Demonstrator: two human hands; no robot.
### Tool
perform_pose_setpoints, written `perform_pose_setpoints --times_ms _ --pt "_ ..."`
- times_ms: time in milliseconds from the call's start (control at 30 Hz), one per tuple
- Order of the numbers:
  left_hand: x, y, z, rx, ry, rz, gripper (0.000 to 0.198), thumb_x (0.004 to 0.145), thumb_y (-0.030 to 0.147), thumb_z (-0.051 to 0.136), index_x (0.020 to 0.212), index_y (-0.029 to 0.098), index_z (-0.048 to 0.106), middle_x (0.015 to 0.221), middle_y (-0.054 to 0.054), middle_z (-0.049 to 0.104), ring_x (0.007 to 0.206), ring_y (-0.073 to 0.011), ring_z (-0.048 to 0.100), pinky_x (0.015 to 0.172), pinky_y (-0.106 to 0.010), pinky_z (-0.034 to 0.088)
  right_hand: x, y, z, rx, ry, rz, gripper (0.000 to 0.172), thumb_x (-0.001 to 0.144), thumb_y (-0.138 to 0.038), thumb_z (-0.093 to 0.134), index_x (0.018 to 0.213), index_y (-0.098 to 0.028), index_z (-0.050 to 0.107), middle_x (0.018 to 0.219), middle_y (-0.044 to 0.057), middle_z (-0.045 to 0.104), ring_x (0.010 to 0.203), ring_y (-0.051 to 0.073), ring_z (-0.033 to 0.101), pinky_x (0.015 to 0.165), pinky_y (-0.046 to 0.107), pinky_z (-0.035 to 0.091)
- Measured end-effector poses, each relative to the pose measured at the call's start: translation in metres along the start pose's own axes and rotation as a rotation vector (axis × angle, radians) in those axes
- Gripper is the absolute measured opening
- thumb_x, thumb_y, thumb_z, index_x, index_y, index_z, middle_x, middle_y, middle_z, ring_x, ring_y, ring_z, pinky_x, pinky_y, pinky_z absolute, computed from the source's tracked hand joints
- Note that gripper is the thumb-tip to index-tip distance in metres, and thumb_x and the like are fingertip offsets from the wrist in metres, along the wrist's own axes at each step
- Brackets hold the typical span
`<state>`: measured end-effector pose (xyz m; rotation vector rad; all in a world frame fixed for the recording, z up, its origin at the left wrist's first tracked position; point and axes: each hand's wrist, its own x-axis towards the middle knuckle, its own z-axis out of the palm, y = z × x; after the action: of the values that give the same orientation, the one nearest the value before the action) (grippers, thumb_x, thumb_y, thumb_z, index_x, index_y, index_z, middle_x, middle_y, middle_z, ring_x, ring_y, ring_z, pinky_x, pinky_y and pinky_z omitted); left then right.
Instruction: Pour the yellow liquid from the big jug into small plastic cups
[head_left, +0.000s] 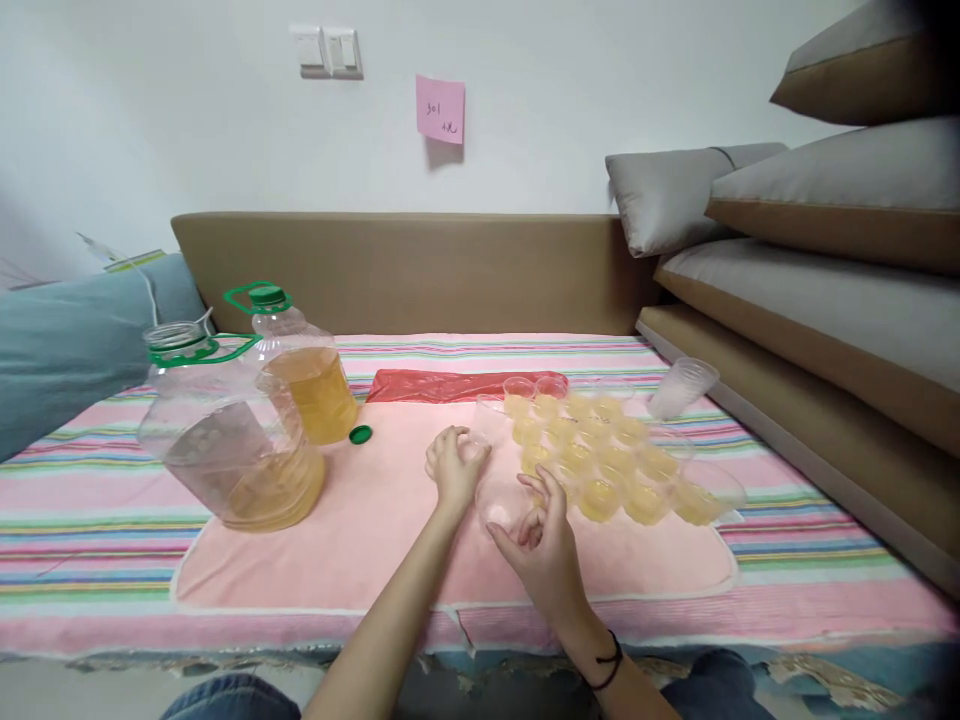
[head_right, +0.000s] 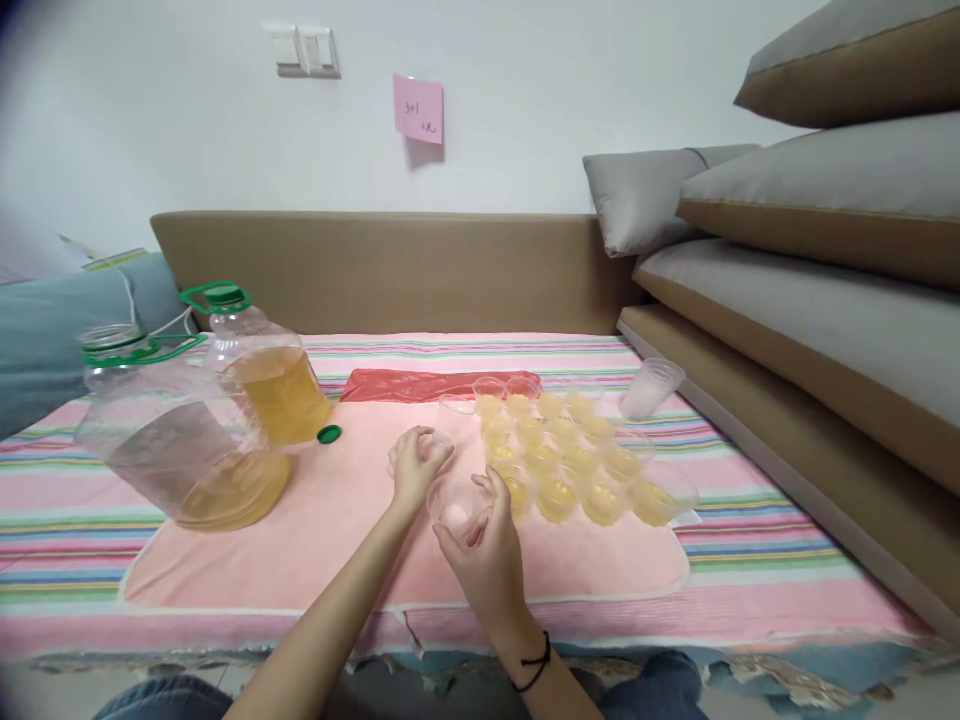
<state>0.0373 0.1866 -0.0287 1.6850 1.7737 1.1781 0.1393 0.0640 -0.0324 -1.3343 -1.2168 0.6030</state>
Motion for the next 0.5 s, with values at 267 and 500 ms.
perform_pose_setpoints --times_ms 267,500 --pt "-0.0028 -0.0090 -0.0021 0.255 -0.067 0.008 0.036 0.069 0.037 0.072 0.102 0.023 0.065 0.137 -0.013 0.049 0.133 -0.0360 0.034 0.108 -0.050 0.024 0.0028 0.0038 0.0027 -0.041 0.012 -0.056 0.078 0.072 -0.025 0.073 0.137 -0.029 0.030 0.129 0.013 0.058 0.055 0.012 0.052 0.063 0.037 0.056" --pt "-0.0052 -0.0095 -0.0054 0.299 -0.130 -0.007 0.030 0.069 0.036 0.072 0.095 0.024 0.066 0.127 -0.011 0.057 0.128 -0.0363 0.037 0.104 -0.049 0.026 0.0033 -0.0019 -0.0022 -0.019 -0.001 -0.036 0.079 0.072 -0.025 0.072 0.137 -0.028 0.028 0.131 0.013 0.057 0.055 0.011 0.052 0.063 0.035 0.055"
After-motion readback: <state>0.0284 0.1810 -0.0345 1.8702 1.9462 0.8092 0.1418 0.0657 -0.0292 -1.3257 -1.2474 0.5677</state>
